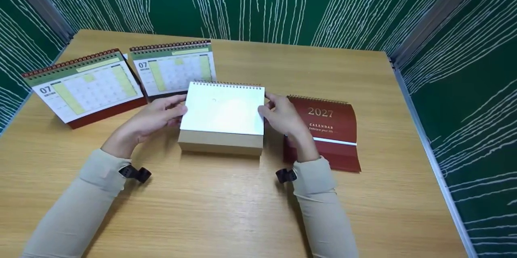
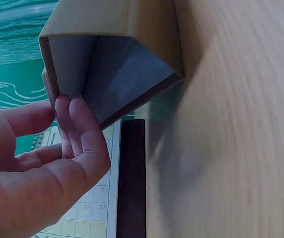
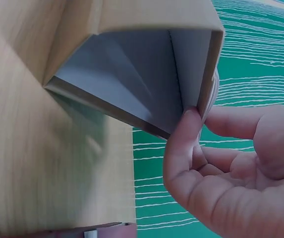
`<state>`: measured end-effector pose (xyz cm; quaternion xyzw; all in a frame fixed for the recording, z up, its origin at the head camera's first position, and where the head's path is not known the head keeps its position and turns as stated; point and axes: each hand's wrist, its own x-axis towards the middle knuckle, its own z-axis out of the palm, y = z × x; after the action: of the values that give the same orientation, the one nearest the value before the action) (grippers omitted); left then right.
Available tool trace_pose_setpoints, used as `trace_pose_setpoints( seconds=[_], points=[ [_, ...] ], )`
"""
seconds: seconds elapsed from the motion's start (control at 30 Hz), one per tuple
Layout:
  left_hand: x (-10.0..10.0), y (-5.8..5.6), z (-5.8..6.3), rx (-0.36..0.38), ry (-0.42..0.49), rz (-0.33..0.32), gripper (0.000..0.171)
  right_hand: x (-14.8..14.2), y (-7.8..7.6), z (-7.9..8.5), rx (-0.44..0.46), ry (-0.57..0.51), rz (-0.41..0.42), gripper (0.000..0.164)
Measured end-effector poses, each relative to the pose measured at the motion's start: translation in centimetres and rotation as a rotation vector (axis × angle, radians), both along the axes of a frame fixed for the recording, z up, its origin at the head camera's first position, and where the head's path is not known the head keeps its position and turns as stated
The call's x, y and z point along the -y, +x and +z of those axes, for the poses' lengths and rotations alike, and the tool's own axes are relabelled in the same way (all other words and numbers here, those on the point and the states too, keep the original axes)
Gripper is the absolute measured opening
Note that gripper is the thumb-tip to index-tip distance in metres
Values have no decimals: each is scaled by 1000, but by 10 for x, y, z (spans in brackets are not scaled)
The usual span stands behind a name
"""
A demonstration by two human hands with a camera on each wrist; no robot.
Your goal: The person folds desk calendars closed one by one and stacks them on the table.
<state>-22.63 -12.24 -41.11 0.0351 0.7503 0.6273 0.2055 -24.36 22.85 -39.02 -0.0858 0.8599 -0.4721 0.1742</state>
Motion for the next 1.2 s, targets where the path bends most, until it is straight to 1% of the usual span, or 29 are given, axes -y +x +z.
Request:
trace_pose_setpoints(
  seconds=[0.27, 0.53, 0.7, 0.9, 1.03, 1.2],
  points=[
    [-5, -2, -3, 8, 15, 10, 58, 0, -3, -6, -22, 25, -1, 60],
    [-4, -4, -9, 39, 7, 22, 60, 5, -6, -12, -26, 41, -10, 59],
    [-4, -5, -12, 19, -29, 21, 62, 7, -7, -14, -44, 69, -3, 58],
    [-6, -5, -15, -6, -27, 17, 63, 8, -9, -17, -65, 83, 16, 57],
    [-5, -5, -16, -23, -43, 10, 65, 9, -9, -20, -89, 90, 32, 57],
    [-4, -3, -17, -27, -80, 4, 67, 10, -9, -23, -87, 62, 41, 59]
  ],
)
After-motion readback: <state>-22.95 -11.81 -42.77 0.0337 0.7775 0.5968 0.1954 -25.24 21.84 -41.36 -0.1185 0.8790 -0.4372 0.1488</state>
